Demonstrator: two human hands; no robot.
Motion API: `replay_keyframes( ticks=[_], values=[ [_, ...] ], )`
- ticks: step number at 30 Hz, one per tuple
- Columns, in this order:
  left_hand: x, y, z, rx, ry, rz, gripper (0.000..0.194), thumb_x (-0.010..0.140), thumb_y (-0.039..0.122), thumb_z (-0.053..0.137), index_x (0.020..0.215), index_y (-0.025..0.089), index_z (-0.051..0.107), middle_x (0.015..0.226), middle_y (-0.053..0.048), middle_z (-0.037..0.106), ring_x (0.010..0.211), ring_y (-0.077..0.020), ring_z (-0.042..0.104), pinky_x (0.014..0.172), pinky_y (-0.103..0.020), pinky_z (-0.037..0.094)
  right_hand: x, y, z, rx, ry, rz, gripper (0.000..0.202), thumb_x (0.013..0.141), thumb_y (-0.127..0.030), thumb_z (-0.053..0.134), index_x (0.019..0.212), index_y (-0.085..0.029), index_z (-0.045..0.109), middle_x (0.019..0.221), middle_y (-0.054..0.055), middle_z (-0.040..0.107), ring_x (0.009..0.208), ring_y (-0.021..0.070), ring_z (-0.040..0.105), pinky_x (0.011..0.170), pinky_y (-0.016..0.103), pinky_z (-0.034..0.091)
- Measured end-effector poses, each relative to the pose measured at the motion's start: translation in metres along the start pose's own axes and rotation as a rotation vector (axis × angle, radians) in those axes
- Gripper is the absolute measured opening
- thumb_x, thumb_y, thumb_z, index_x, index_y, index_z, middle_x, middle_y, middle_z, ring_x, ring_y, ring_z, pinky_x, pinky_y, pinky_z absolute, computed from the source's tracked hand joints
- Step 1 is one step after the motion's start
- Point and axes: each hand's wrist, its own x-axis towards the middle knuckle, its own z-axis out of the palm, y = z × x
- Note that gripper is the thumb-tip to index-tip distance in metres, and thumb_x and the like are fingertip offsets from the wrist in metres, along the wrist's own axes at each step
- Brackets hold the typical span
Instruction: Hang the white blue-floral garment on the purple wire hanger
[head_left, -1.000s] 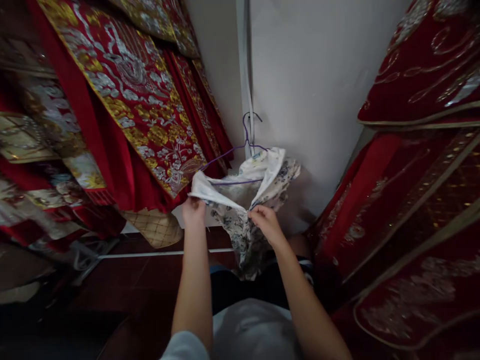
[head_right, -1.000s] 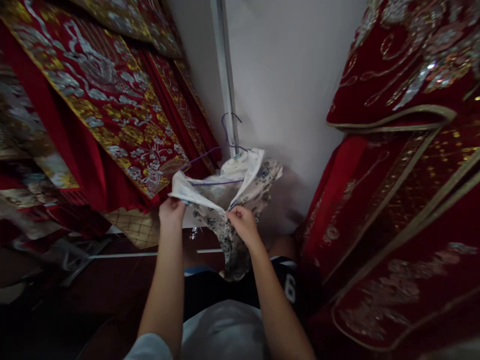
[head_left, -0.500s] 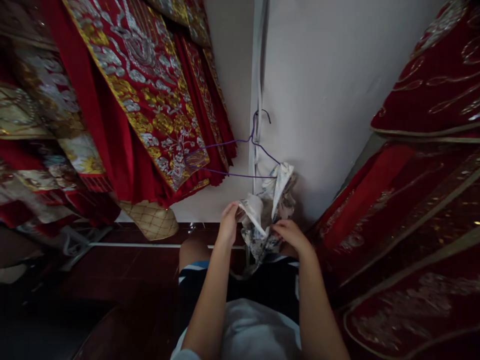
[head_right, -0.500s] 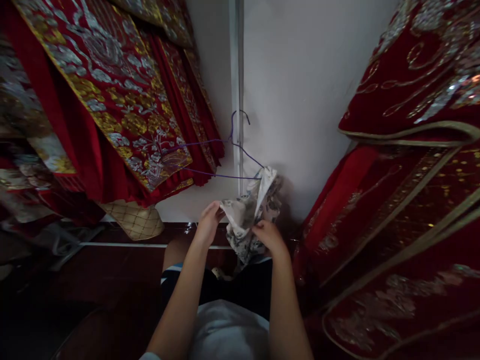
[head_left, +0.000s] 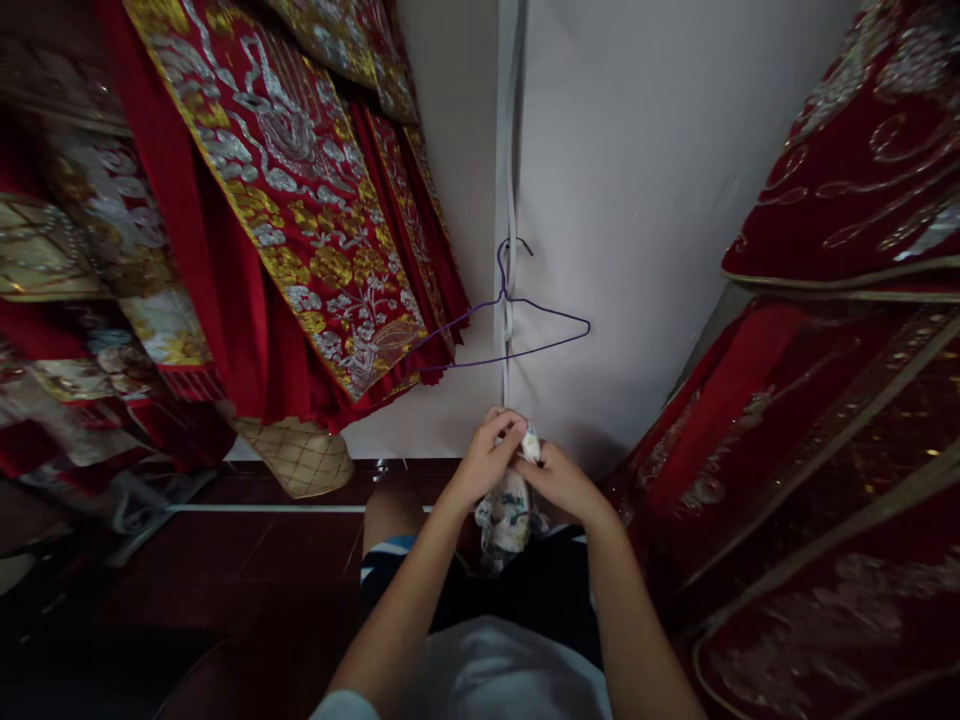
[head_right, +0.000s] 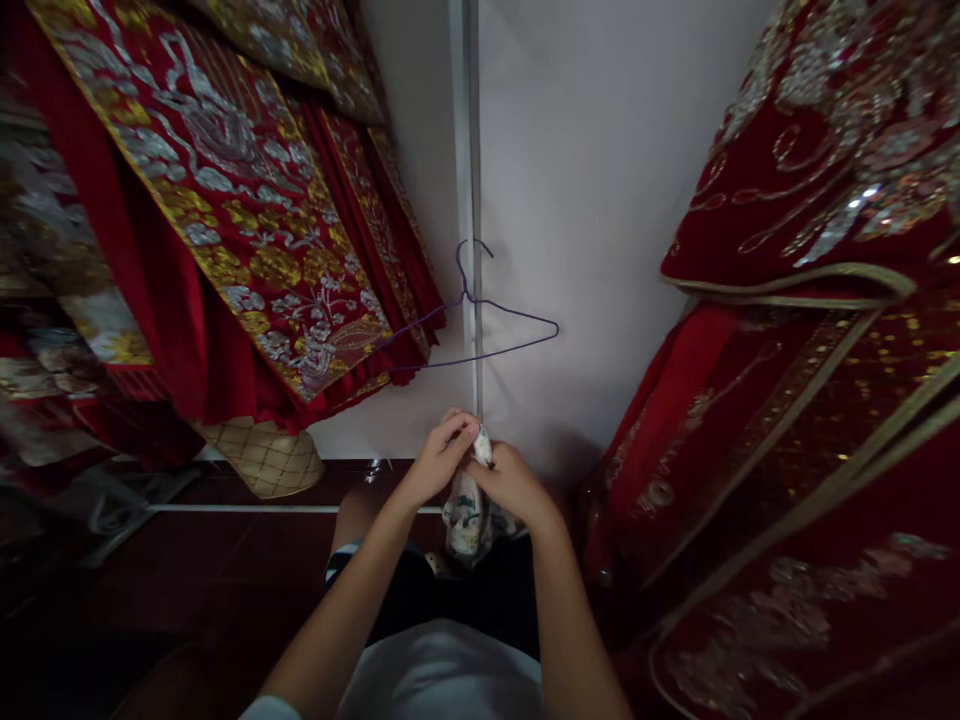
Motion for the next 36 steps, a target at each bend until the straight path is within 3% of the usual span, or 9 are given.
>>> replay_keyframes(
  ticks=[4, 7, 9, 13, 18, 22, 28, 32, 36],
  values=[
    [-0.020, -0.015, -0.014, -0.149, -0.248, -0.143, 0.053, 0.095, 0.059, 0.033, 0.114, 0.019, 0.062, 0.104, -0.008, 0.065, 0.101, -0.0203, 0.057, 0.094, -0.032, 0.044, -0.003, -0.021, -0.012, 0.226, 0.089, 0.044, 0.033, 0.081, -0.048, 0.063, 0.077, -0.015, 0.066, 0.071, 0.001, 0.065, 0.066, 0.0158, 0.057, 0.065, 0.026, 0.045],
    [-0.036, -0.028, -0.028, -0.075, -0.415, -0.222, 0.053, 0.088, 0.063, 0.046, 0.102, 0.017, 0.069, 0.096, -0.007, 0.070, 0.089, -0.0217, 0.061, 0.084, -0.031, 0.048, 0.002, -0.035, -0.023, 0.396, 0.184, 0.119, 0.040, 0.074, -0.056, 0.067, 0.079, -0.016, 0.067, 0.072, 0.003, 0.067, 0.064, 0.0176, 0.060, 0.064, 0.028, 0.048],
    [-0.043, -0.036, -0.042, 0.061, -0.449, -0.234, 0.046, 0.084, 0.059, 0.056, 0.090, 0.016, 0.072, 0.084, -0.004, 0.070, 0.076, -0.0202, 0.060, 0.072, -0.027, 0.047, 0.012, -0.043, -0.034, 0.366, 0.190, 0.118, 0.042, 0.071, -0.057, 0.069, 0.078, -0.016, 0.068, 0.073, 0.005, 0.068, 0.063, 0.0184, 0.060, 0.061, 0.028, 0.047],
    [-0.047, -0.050, -0.086, 0.375, -0.323, -0.234, 0.039, 0.082, 0.054, 0.060, 0.071, 0.018, 0.068, 0.067, -0.001, 0.066, 0.063, -0.0166, 0.055, 0.058, -0.023, 0.039, 0.053, -0.043, -0.063, -0.003, 0.190, -0.086, 0.036, 0.066, -0.051, 0.072, 0.070, -0.015, 0.066, 0.067, 0.002, 0.063, 0.063, 0.0175, 0.055, 0.058, 0.026, 0.042],
    [-0.040, -0.051, -0.142, 0.507, -0.091, -0.189, 0.043, 0.069, 0.049, 0.074, 0.045, 0.021, 0.054, 0.045, 0.001, 0.049, 0.045, -0.0134, 0.044, 0.053, -0.024, 0.037, 0.120, -0.005, -0.078, -0.340, 0.350, -0.213, 0.033, 0.074, -0.050, 0.061, 0.068, -0.017, 0.063, 0.064, 0.001, 0.059, 0.065, 0.0169, 0.051, 0.061, 0.025, 0.038],
    [-0.017, -0.036, -0.165, 0.331, 0.047, -0.129, 0.020, 0.061, 0.034, 0.083, 0.058, 0.024, 0.066, 0.067, -0.003, 0.066, 0.073, -0.0210, 0.063, 0.076, -0.025, 0.047, 0.147, 0.021, -0.074, -0.446, 0.379, -0.209, 0.041, 0.082, -0.052, 0.047, 0.060, -0.019, 0.056, 0.056, 0.001, 0.053, 0.059, 0.0154, 0.046, 0.057, 0.025, 0.032],
    [0.012, -0.027, -0.168, 0.208, 0.107, -0.152, 0.022, 0.056, 0.012, 0.082, 0.051, 0.023, 0.063, 0.078, -0.007, 0.069, 0.103, -0.0270, 0.061, 0.107, -0.033, 0.037, 0.128, 0.018, -0.094, -0.452, 0.425, -0.147, 0.050, 0.077, -0.061, 0.053, 0.050, -0.020, 0.046, 0.048, -0.003, 0.038, 0.051, 0.0116, 0.036, 0.050, 0.025, 0.025],
    [0.021, -0.019, -0.150, 0.127, 0.156, -0.061, 0.014, 0.062, 0.010, 0.075, 0.062, 0.023, 0.069, 0.093, -0.007, 0.072, 0.113, -0.0294, 0.057, 0.114, -0.040, 0.030, 0.104, 0.006, -0.108, -0.377, 0.413, -0.117, 0.046, 0.073, -0.057, 0.058, 0.049, -0.019, 0.048, 0.049, -0.003, 0.036, 0.051, 0.0109, 0.035, 0.047, 0.024, 0.025],
    [0.042, 0.004, -0.125, 0.188, 0.153, 0.051, 0.012, 0.067, 0.009, 0.071, 0.063, 0.020, 0.068, 0.109, -0.009, 0.069, 0.126, -0.0309, 0.049, 0.116, -0.042, 0.025, 0.091, 0.000, -0.102, -0.268, 0.346, -0.045, 0.044, 0.069, -0.058, 0.060, 0.052, -0.018, 0.052, 0.048, -0.003, 0.041, 0.049, 0.0110, 0.037, 0.045, 0.023, 0.025]
  ],
)
